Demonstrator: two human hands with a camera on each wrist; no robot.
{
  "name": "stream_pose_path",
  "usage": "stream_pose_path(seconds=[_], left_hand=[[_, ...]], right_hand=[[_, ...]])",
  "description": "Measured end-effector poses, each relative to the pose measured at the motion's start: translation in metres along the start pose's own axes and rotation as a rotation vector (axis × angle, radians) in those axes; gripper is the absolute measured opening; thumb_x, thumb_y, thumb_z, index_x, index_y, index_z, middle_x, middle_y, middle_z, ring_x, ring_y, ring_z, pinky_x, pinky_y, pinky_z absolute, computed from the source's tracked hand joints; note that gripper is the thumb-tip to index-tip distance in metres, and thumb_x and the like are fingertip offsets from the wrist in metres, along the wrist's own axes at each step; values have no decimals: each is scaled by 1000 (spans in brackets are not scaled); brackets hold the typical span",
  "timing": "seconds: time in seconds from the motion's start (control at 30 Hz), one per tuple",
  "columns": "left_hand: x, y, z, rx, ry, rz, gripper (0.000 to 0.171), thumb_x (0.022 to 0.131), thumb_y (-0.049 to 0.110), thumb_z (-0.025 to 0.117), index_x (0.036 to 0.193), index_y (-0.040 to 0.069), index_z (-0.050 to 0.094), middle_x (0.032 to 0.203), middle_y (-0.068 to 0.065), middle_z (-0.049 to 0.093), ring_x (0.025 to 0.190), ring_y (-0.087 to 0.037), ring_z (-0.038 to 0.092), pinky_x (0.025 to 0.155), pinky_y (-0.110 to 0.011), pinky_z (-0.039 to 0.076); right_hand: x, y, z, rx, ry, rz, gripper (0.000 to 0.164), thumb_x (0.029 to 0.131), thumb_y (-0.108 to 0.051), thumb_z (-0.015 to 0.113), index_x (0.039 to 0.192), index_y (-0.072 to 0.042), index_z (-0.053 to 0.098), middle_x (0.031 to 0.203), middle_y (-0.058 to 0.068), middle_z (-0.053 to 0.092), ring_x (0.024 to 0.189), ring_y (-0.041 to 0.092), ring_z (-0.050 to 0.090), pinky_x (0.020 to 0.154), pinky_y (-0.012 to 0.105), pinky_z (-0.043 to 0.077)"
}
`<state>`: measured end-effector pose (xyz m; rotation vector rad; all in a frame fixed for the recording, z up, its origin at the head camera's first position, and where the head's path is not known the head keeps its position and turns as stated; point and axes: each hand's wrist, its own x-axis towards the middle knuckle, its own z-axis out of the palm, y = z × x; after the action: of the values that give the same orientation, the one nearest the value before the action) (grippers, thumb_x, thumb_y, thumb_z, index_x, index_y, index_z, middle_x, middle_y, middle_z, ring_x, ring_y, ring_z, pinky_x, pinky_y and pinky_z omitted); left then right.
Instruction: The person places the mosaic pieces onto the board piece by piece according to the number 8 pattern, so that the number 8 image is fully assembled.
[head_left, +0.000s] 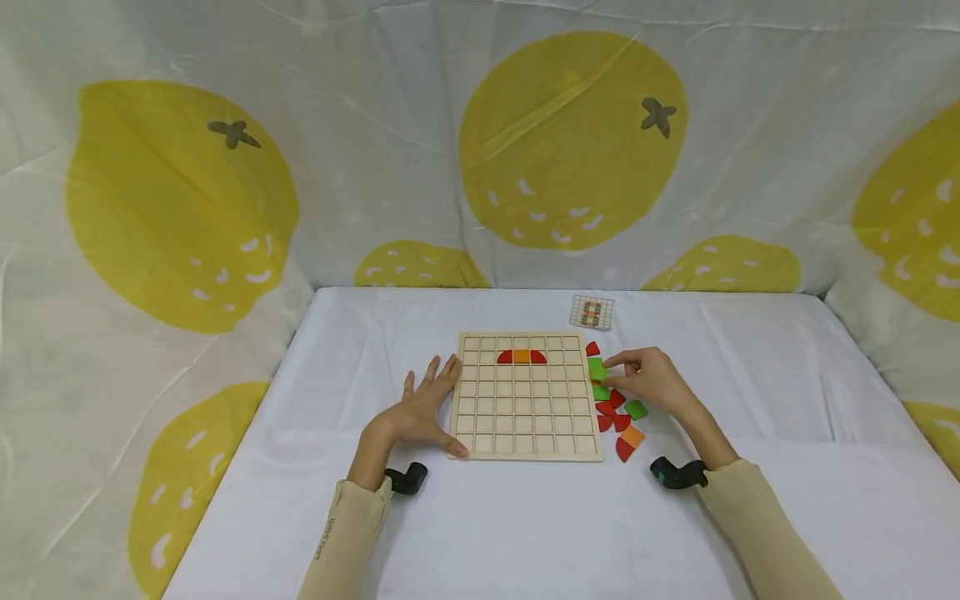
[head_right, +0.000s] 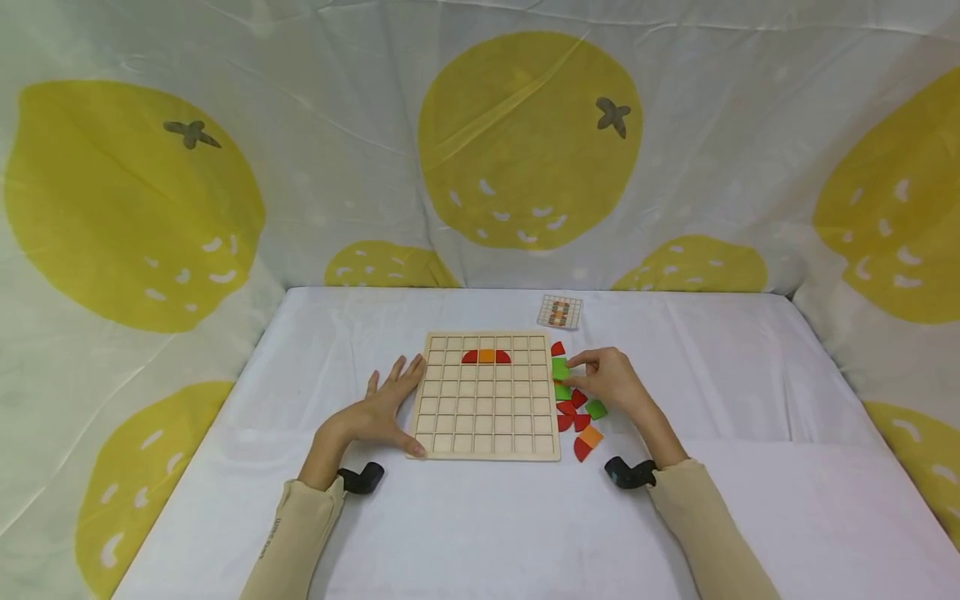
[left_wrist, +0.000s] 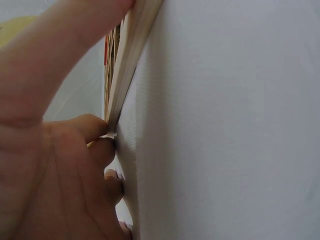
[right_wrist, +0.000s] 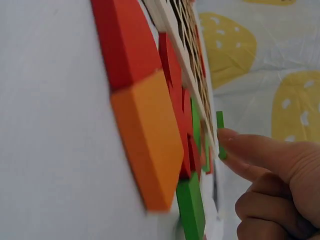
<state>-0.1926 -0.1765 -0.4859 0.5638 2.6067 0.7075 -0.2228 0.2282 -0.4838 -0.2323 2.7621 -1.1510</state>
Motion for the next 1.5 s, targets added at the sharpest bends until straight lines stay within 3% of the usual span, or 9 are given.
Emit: stream_pose_path(seconds=[0.33,0.5,0.73,1.5], left_hand=[[0,3,-2,-5,-2,0,148,62,46,99,167,7,2,176,-10,-4,162,-37,-15,124,-70,-13],[1,3,-1,-1,-4,2,148,62,47,99,167,8,2,176,-9,-4,162,-36,-15,124,-70,-13],[2,4,0,2,-4,-3,149,61,46,99,167,8,2,176,-8,-3,162,-35,-15,124,-69,-13],[2,2,-1,2,-2,-16,148,61,47,99,167,9,2,176,-7,-4,162,-35,-15,124,-69,-13]], right_hand=[[18,-35,29,70,-39,-106,26,89,-17,82,110,-3,79,57,-4,31,50,11,26,48,22,23],[24,-43,41,101,-67,-102,26,88,-16,83,110,-3,78,58,-3,33,51,13,29,48,23,24],[29,-47,51,103,-65,-102,26,86,-15,84,109,-4,78,59,-3,37,53,13,34,49,22,28],[34,-48,62,130,-17,-109,27,87,-17,84,112,-7,79,57,-3,35,51,12,27,49,22,24]])
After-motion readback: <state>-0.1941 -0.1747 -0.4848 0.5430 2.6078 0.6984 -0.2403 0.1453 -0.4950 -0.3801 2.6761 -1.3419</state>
